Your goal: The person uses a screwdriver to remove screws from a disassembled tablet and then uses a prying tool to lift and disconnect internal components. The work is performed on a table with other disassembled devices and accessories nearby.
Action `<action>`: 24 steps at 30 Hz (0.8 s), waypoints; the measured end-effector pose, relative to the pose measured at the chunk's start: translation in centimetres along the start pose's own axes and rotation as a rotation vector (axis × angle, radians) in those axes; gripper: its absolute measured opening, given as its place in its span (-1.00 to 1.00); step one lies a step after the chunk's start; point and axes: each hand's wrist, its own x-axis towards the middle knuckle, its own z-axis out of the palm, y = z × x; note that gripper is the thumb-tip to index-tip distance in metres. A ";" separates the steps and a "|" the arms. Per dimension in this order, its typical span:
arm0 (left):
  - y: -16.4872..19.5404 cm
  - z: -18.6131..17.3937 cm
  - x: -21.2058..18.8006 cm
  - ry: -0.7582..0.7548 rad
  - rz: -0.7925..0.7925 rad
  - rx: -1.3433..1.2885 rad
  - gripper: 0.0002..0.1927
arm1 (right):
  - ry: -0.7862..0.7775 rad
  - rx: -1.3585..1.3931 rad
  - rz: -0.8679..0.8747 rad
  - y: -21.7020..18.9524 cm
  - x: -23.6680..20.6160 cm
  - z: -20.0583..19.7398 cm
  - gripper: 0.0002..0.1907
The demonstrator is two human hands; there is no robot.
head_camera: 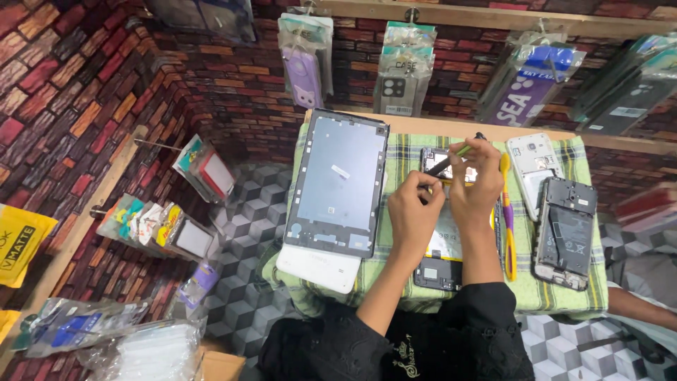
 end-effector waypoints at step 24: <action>-1.1 0.8 -0.6 0.052 -0.004 0.085 -0.69 | 0.227 0.025 -0.113 1.5 -0.9 -0.7 -0.54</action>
